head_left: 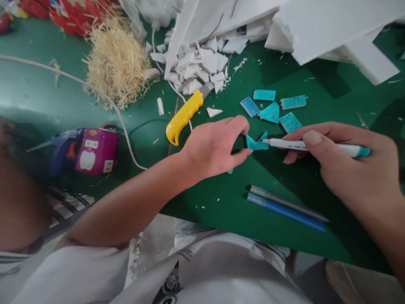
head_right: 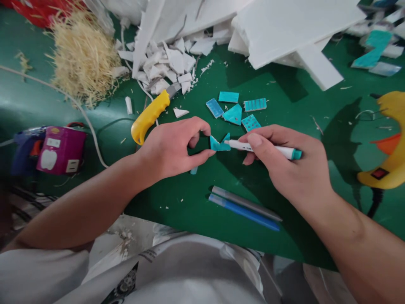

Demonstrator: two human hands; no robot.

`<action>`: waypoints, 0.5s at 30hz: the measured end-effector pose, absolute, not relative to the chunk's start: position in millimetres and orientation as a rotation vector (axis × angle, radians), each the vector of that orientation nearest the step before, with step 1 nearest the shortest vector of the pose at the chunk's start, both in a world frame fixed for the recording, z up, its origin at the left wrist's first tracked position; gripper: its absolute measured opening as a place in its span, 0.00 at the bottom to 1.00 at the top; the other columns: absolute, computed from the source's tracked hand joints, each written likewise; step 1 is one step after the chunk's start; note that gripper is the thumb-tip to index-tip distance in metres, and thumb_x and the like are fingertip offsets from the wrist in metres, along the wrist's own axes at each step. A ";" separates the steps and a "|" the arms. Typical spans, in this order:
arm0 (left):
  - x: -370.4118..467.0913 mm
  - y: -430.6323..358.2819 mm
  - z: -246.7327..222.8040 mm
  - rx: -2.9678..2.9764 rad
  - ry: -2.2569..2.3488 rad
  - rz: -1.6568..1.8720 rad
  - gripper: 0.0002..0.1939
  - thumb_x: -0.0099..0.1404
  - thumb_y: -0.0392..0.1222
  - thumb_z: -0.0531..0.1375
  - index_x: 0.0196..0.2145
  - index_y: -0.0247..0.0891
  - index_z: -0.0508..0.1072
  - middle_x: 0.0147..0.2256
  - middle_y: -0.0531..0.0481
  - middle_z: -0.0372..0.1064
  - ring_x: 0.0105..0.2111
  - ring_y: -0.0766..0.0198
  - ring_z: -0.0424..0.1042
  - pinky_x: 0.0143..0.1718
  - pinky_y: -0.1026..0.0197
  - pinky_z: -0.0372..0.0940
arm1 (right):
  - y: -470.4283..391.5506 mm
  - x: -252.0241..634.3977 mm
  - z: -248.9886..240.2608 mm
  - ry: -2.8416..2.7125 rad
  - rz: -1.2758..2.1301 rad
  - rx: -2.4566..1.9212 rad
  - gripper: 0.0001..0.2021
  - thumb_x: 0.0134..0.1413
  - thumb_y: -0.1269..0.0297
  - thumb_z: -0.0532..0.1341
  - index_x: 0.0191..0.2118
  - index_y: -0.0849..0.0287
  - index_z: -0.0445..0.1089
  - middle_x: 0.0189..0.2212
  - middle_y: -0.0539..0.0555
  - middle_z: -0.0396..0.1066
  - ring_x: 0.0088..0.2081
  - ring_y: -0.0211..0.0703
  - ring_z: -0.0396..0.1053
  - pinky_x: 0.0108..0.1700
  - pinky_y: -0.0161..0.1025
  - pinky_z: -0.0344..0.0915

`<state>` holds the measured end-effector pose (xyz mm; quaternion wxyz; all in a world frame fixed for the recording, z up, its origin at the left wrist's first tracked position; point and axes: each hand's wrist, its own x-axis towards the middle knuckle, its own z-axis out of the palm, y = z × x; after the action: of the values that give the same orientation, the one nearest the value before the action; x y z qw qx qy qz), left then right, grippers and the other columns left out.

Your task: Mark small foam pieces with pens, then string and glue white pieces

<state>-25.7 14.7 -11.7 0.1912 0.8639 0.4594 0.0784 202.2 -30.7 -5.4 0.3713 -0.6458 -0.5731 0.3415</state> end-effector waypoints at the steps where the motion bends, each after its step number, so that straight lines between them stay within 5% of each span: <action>1: -25.8 14.8 -11.7 2.427 1.293 0.216 0.13 0.66 0.48 0.65 0.43 0.40 0.71 0.29 0.56 0.70 0.28 0.65 0.71 0.27 0.62 0.54 | -30.6 202.5 -5.6 -1.467 0.901 -1.660 0.18 0.56 0.44 0.66 0.26 0.51 0.80 0.17 0.50 0.72 0.20 0.36 0.64 0.23 0.38 0.64; 8: -25.8 15.0 -13.0 2.438 1.292 0.245 0.14 0.64 0.48 0.66 0.43 0.39 0.71 0.28 0.57 0.68 0.26 0.66 0.68 0.26 0.63 0.52 | -31.2 200.3 -3.8 -1.464 0.833 -1.664 0.18 0.55 0.41 0.66 0.30 0.49 0.82 0.20 0.50 0.74 0.21 0.37 0.66 0.22 0.38 0.61; 15: -26.4 15.0 -14.4 2.447 1.289 0.262 0.14 0.64 0.48 0.66 0.43 0.39 0.71 0.27 0.58 0.67 0.25 0.67 0.67 0.26 0.63 0.52 | -29.7 200.4 -2.6 -1.435 0.862 -1.696 0.20 0.54 0.41 0.66 0.24 0.50 0.80 0.15 0.49 0.71 0.17 0.33 0.59 0.19 0.37 0.56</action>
<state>-26.4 15.0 -14.4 0.1807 0.8664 0.4562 0.0928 200.4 -29.7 -2.6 0.3703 -0.6609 -0.5596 0.3361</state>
